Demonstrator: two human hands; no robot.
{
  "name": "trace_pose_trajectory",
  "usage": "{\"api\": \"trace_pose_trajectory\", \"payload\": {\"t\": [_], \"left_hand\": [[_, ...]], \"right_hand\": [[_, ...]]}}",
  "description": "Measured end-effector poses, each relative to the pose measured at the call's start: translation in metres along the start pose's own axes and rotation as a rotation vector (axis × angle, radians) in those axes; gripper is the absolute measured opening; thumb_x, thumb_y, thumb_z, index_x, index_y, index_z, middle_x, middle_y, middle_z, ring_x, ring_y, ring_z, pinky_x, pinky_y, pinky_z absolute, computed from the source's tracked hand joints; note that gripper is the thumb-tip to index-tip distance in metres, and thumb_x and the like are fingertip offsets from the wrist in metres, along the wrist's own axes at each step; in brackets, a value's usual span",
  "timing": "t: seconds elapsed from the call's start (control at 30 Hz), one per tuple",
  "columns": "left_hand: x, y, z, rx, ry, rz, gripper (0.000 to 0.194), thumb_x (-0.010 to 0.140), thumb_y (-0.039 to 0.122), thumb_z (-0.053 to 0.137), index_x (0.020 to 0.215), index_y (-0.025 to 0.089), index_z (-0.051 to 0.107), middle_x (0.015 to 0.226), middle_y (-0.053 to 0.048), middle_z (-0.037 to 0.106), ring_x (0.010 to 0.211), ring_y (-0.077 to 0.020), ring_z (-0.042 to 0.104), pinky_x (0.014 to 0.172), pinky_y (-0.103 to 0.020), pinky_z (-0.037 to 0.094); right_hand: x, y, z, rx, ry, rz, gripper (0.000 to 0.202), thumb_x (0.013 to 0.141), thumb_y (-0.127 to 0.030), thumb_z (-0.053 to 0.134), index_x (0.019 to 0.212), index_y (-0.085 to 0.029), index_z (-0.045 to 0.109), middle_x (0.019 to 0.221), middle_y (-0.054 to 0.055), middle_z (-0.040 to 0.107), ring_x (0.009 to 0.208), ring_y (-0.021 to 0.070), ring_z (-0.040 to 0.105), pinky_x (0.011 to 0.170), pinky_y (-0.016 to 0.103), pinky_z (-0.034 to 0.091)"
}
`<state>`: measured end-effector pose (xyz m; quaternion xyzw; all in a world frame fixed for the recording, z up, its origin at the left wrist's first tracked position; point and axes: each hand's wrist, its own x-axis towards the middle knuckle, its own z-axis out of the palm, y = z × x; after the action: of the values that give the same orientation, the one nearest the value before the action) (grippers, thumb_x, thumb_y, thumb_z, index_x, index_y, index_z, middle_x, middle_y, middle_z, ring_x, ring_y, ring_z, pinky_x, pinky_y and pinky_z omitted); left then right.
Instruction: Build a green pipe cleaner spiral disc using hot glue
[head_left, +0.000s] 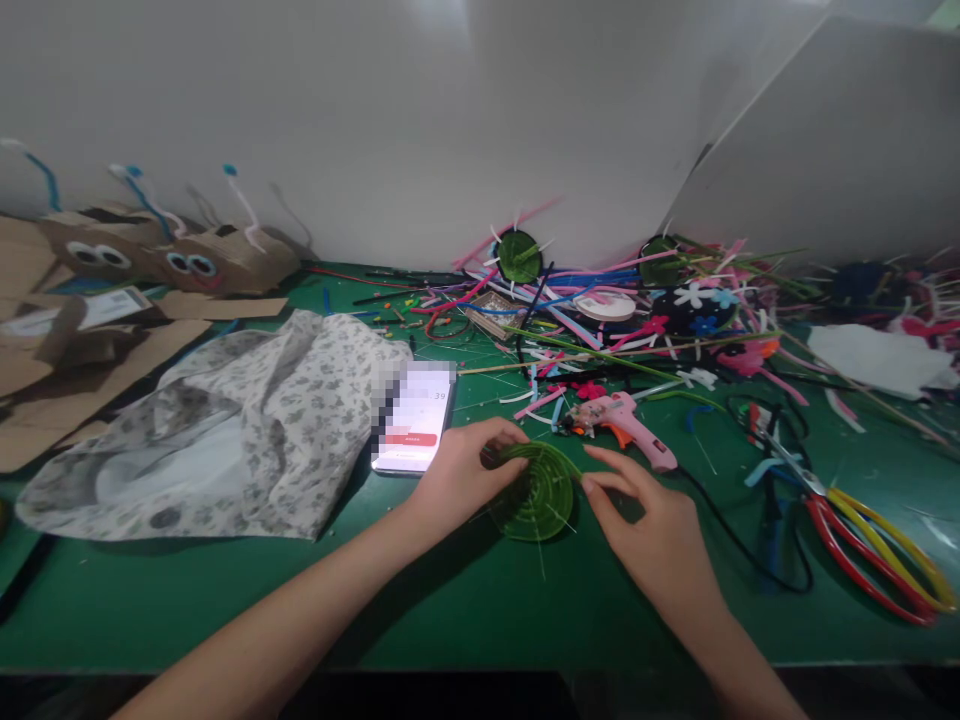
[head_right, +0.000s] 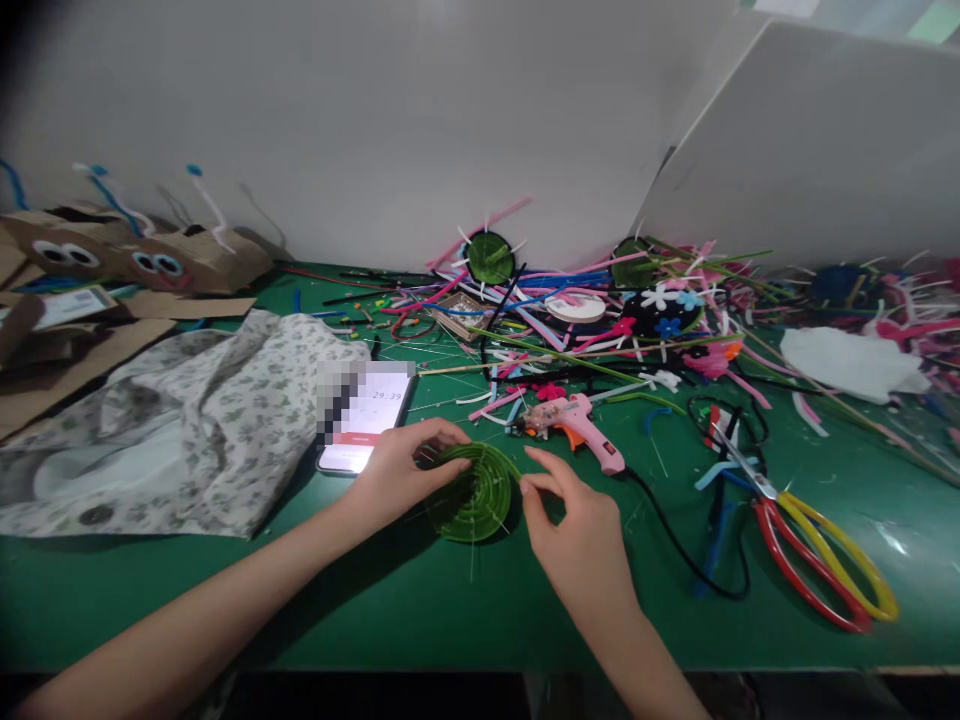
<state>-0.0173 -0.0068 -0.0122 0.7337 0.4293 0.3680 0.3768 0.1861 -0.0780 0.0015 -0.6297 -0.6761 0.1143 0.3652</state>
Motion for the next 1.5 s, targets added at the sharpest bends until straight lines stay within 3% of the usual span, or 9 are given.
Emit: {"api": "trace_pose_trajectory", "payload": {"t": [0.57, 0.8, 1.0, 1.17, 1.5], "left_hand": [[-0.001, -0.001, 0.002, 0.019, 0.016, 0.011, 0.016, 0.076, 0.013, 0.065, 0.090, 0.022, 0.063, 0.081, 0.003, 0.070, 0.074, -0.0134, 0.066, 0.066, -0.023, 0.051], [-0.004, 0.001, 0.003, -0.016, -0.011, 0.002, 0.021, 0.075, 0.017, 0.066, 0.094, 0.022, 0.059, 0.082, 0.002, 0.067, 0.072, -0.0131, 0.064, 0.060, -0.022, 0.050], [-0.006, 0.009, 0.000, -0.055, -0.047, -0.031, 0.038, 0.072, 0.025, 0.072, 0.106, 0.022, 0.054, 0.092, -0.001, 0.065, 0.083, -0.0175, 0.064, 0.063, -0.026, 0.053], [-0.006, 0.008, -0.001, -0.006, -0.034, 0.006, 0.041, 0.070, 0.024, 0.073, 0.108, 0.022, 0.058, 0.100, -0.003, 0.066, 0.089, -0.0194, 0.064, 0.066, -0.028, 0.053], [-0.002, 0.002, -0.001, 0.029, 0.048, 0.060, 0.014, 0.076, 0.017, 0.069, 0.090, 0.020, 0.066, 0.091, -0.002, 0.069, 0.084, -0.0179, 0.065, 0.066, -0.026, 0.051]], "right_hand": [[-0.022, -0.028, 0.032, -0.098, 0.233, 0.078, 0.050, 0.087, -0.031, 0.056, 0.134, -0.016, 0.051, 0.079, 0.003, 0.075, 0.064, 0.0208, 0.072, 0.055, 0.028, 0.058], [-0.009, -0.023, 0.023, -0.167, 0.241, 0.088, 0.047, 0.085, -0.024, 0.058, 0.132, -0.022, 0.051, 0.081, -0.002, 0.075, 0.070, 0.0168, 0.072, 0.060, 0.025, 0.055], [0.025, -0.010, -0.002, -0.204, 0.004, -0.175, 0.050, 0.086, -0.016, 0.056, 0.135, -0.023, 0.046, 0.083, -0.004, 0.074, 0.081, 0.0171, 0.070, 0.065, 0.025, 0.051], [0.043, -0.020, -0.004, -0.335, -0.153, -0.378, 0.054, 0.087, -0.012, 0.050, 0.140, -0.021, 0.041, 0.086, 0.002, 0.071, 0.076, 0.0194, 0.068, 0.061, 0.029, 0.049], [0.043, -0.034, 0.014, -0.352, -0.172, -0.447, 0.054, 0.088, -0.010, 0.048, 0.141, -0.018, 0.040, 0.085, 0.006, 0.068, 0.079, 0.0228, 0.065, 0.071, 0.036, 0.052]]}}
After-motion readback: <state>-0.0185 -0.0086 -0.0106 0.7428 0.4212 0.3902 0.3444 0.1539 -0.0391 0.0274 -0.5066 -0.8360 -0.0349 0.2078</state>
